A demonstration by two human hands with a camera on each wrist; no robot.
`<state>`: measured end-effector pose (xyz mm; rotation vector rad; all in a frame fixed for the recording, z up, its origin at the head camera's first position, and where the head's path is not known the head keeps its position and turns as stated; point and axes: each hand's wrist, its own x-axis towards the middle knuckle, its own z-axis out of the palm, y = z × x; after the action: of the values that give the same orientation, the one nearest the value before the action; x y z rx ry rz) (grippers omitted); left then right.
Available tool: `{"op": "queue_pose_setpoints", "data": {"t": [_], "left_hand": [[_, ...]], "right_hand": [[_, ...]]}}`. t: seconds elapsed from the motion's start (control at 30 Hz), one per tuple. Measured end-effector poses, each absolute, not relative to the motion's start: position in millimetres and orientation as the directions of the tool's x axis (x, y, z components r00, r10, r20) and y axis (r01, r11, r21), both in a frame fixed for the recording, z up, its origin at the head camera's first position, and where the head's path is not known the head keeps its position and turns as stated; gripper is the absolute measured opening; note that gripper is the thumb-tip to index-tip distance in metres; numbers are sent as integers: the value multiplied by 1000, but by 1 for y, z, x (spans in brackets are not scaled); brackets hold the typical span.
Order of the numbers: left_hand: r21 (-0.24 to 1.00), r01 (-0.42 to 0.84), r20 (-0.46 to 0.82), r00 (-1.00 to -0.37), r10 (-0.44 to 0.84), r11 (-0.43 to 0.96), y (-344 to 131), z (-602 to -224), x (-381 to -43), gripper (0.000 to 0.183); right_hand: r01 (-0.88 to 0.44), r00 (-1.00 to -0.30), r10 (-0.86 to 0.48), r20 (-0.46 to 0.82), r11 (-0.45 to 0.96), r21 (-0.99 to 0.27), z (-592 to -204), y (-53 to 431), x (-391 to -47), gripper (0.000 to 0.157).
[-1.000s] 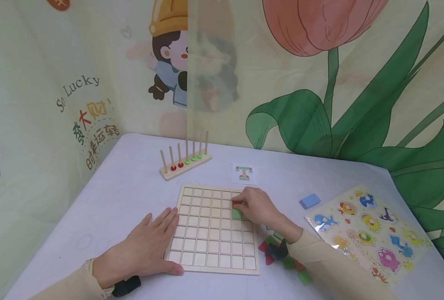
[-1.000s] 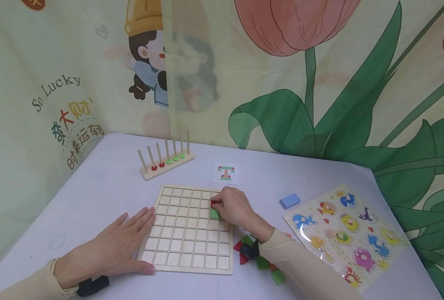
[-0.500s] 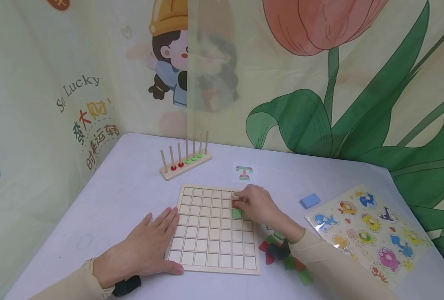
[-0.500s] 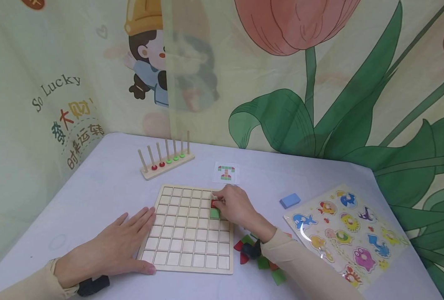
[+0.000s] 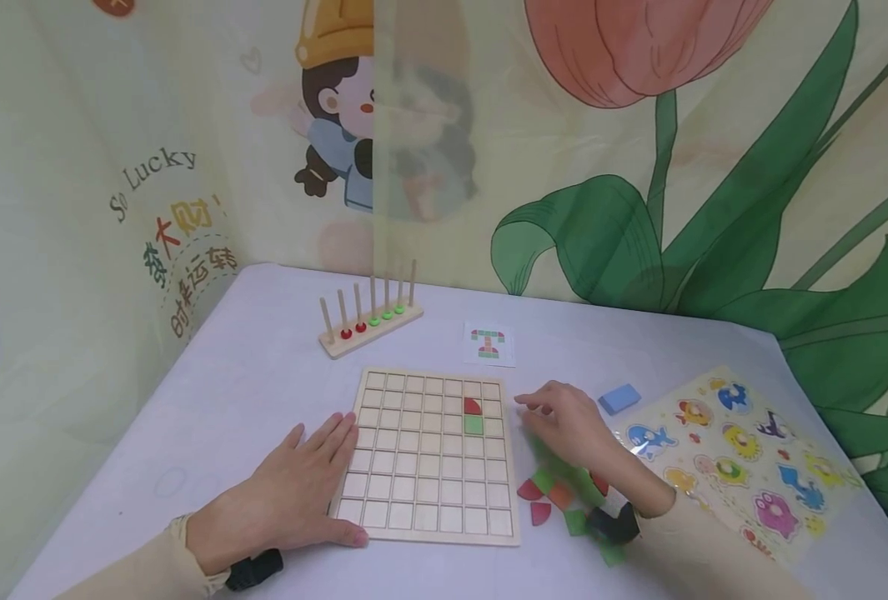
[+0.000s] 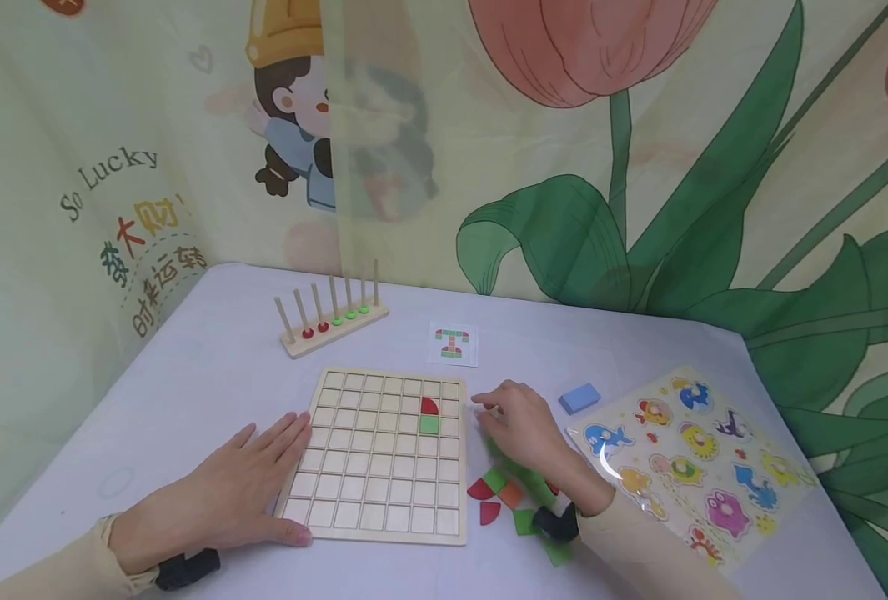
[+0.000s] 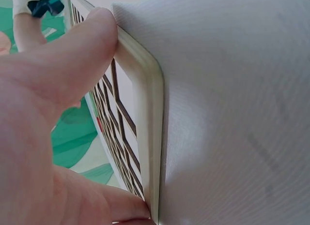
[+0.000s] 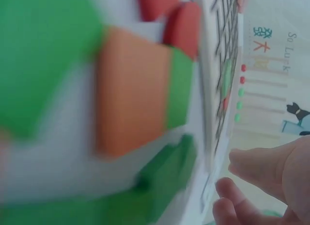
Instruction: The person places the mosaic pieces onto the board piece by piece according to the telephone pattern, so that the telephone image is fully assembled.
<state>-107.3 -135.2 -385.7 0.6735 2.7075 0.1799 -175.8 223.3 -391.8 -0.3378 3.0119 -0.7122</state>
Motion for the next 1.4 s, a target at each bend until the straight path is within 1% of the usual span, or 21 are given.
{"op": "queue_pose_setpoints", "data": {"t": [0.17, 0.37, 0.5, 0.9, 1.17, 1.4], "left_hand": [[212, 429, -293, -830, 475, 878, -137, -385, -107, 131], [214, 438, -288, -826, 485, 873, -136, -387, -108, 131], [213, 436, -293, -825, 483, 874, -135, -387, -108, 131], [198, 439, -293, -827, 480, 876, -134, -387, -108, 131], [196, 437, -292, -829, 478, 878, -134, -386, -107, 131], [200, 435, -285, -831, 477, 878, -134, -387, -107, 132]], "right_hand": [[-213, -973, -233, 9, 875, -435, -394, 239, -162, 28], [-220, -965, -260, -34, 872, -437, -395, 250, -150, 33], [-246, -957, -289, -38, 871, -424, -397, 254, -146, 36], [-281, -951, -311, 4, 853, -439, -404, 255, -147, 33], [-244, -957, -289, -26, 851, -465, -401, 253, -147, 34], [-315, -938, -345, 35, 807, -499, -399, 248, -156, 34]]}}
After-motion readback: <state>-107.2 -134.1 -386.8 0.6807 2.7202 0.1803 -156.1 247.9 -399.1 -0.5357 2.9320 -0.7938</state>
